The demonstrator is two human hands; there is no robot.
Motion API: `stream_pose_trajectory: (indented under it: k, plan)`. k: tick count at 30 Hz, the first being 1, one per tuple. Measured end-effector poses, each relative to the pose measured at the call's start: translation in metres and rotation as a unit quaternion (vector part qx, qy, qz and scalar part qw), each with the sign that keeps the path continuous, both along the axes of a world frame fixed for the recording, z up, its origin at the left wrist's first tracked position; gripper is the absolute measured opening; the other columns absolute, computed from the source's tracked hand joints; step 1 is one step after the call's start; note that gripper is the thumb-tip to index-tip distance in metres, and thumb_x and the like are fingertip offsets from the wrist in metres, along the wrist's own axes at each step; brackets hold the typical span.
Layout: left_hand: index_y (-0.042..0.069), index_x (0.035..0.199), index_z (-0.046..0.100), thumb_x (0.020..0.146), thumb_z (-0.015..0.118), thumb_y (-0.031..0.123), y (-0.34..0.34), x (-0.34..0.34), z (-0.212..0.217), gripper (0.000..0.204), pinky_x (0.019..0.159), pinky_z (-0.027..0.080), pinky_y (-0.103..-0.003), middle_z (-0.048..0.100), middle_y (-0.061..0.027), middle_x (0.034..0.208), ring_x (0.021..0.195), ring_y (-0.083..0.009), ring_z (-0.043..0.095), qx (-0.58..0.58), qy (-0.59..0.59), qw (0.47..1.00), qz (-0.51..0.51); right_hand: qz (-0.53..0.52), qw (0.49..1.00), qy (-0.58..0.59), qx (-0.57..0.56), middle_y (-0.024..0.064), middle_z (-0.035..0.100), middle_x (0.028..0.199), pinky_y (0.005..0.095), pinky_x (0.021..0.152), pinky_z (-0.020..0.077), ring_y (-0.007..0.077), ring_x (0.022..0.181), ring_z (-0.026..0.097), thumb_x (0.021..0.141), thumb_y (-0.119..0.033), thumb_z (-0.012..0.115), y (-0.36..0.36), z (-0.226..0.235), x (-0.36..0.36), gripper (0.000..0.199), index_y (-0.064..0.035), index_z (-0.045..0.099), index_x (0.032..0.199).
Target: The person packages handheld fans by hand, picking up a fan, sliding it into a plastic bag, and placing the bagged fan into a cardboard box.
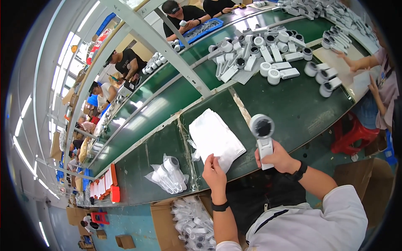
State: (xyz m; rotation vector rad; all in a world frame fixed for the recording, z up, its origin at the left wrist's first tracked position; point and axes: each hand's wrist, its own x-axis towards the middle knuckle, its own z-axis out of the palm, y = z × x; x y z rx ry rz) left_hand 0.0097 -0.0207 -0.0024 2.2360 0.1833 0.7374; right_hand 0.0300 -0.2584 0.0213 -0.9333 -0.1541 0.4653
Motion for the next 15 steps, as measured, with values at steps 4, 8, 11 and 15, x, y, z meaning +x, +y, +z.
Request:
stream_pose_trajectory:
  k: [4,8,11,15]
  plan:
    - [-0.001,0.109,0.063,0.091,0.058,0.008,-0.014,0.013,0.021,0.020,0.067,0.049,-0.025,0.069,-0.0094,0.092,0.077,-0.0118,0.062,-0.121,0.003,0.993,-0.011,-0.027,0.994,-0.027,-0.106,0.0074,0.062,0.083,0.0287,0.061,0.0497,0.0139,0.065,0.061,0.073,-0.001,0.070,0.020,0.003,0.001,0.038,-0.0024,0.050,0.106]
    - [-0.001,0.112,0.063,0.090,0.059,0.007,-0.014,0.022,0.037,0.023,0.068,0.049,-0.024,0.069,-0.0093,0.092,0.079,-0.0117,0.063,-0.102,0.139,0.980,-0.097,-0.047,0.987,-0.060,-0.144,0.0046,0.064,0.091,0.0264,0.063,0.0500,0.0105,0.070,0.060,0.075,-0.006,0.072,0.035,0.003,0.004,0.040,-0.0003,0.052,0.110]
    - [-0.002,0.111,0.062,0.090,0.060,0.006,-0.023,0.023,0.047,0.023,0.068,0.049,-0.024,0.069,-0.0093,0.094,0.080,-0.0117,0.063,-0.117,0.097,0.984,-0.089,-0.083,0.980,-0.092,-0.154,0.0043,0.065,0.095,0.0270,0.065,0.0503,0.0104,0.073,0.061,0.076,-0.011,0.072,0.043,-0.008,0.011,0.042,0.0005,0.053,0.112]
    - [-0.004,0.109,0.062,0.091,0.060,0.006,-0.019,0.022,0.041,0.021,0.068,0.049,-0.023,0.068,-0.0086,0.093,0.080,-0.0112,0.063,-0.200,0.037,0.977,-0.065,-0.101,0.969,-0.132,-0.184,0.0060,0.066,0.094,0.0284,0.068,0.0508,0.0120,0.075,0.062,0.077,-0.019,0.072,0.050,-0.006,0.007,0.044,0.0007,0.054,0.112]
